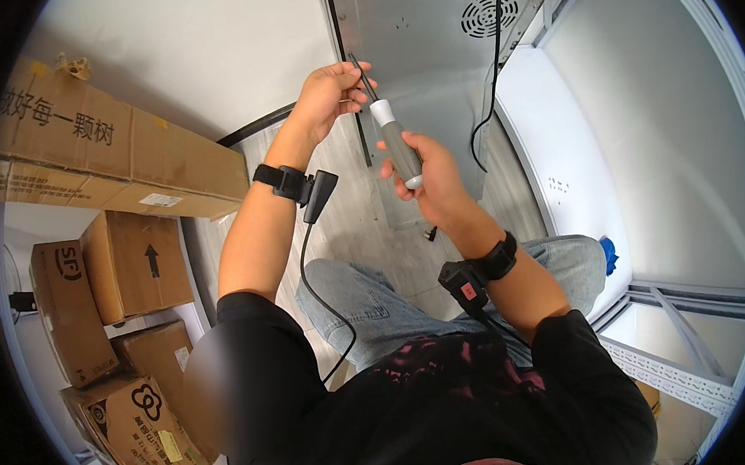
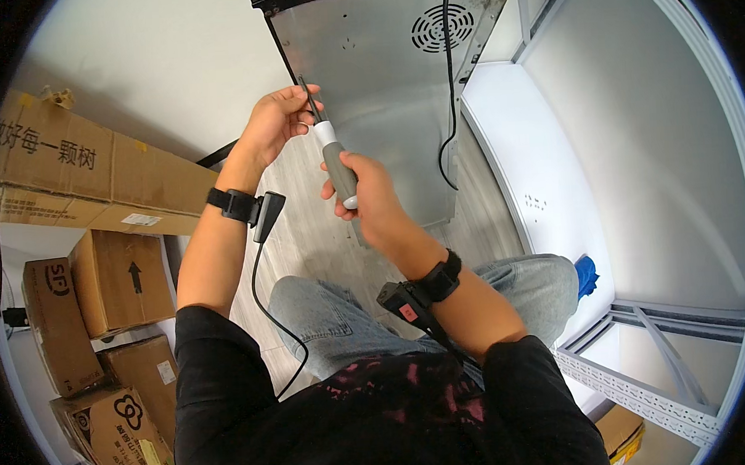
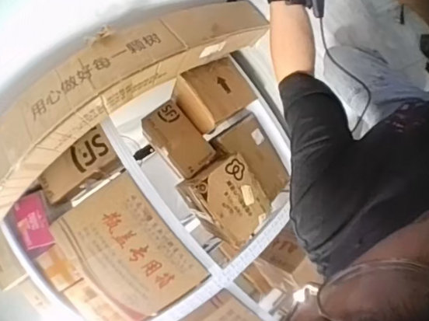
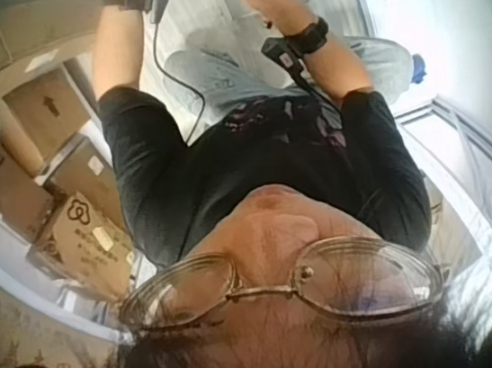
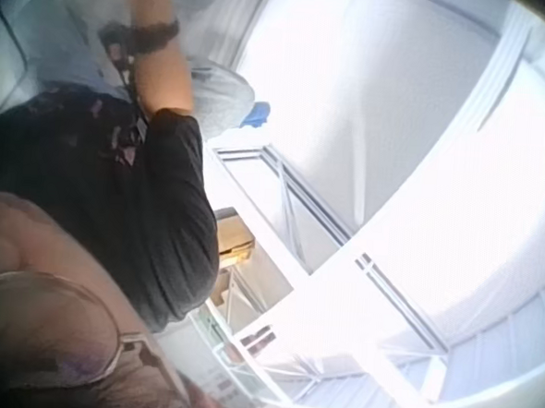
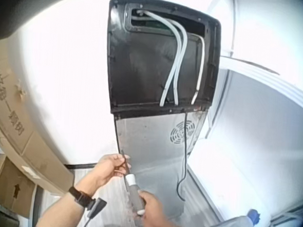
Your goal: The person uses a screwdriver to tighten screws on the back panel of an electronic device. They repeatedly insert and turn the screwdriver at multiple screw locations along the device's edge.
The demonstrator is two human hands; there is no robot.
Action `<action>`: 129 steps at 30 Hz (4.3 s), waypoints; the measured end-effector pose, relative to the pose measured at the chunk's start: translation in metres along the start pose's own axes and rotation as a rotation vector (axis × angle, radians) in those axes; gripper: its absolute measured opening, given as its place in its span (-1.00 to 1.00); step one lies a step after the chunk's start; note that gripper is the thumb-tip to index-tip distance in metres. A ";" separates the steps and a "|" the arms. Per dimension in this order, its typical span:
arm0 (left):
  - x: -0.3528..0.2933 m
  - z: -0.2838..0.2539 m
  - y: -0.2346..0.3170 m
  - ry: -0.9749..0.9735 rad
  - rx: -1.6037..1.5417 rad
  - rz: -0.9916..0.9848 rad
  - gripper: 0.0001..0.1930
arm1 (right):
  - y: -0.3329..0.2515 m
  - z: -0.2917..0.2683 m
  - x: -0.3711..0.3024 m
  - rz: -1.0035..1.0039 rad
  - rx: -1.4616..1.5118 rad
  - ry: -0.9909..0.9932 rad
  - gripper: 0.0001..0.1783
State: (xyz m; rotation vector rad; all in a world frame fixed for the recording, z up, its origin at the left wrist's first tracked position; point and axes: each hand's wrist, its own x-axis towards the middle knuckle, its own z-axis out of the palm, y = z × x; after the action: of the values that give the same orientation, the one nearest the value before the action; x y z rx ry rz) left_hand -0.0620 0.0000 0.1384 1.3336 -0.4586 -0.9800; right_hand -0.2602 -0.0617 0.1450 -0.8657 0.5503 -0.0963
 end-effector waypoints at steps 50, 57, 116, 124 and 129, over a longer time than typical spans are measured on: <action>0.103 0.328 -0.176 -0.487 0.294 -0.270 -0.85 | -0.174 -0.348 -0.133 -0.576 -0.317 0.663 -0.74; 0.165 0.393 -0.348 -0.352 0.614 -0.016 -0.84 | -0.114 -0.490 -0.108 -0.466 -0.274 0.631 -0.71; 0.127 0.321 -0.214 0.193 -1.043 0.026 -0.84 | -0.083 -0.469 -0.026 -0.451 -0.649 -0.067 -0.62; 0.115 0.320 -0.158 0.235 -0.995 0.121 -0.85 | -0.129 -0.404 -0.048 -0.784 -1.067 0.077 -0.61; 0.108 0.329 -0.116 0.213 -0.969 0.184 -0.84 | -0.157 -0.362 -0.072 -0.958 -1.211 0.231 -0.58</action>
State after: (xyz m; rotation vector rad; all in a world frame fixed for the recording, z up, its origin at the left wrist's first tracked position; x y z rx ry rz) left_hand -0.2946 -0.2744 0.0778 0.4910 0.0793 -0.7320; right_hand -0.4797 -0.3949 0.1046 -2.2799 0.3218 -0.7992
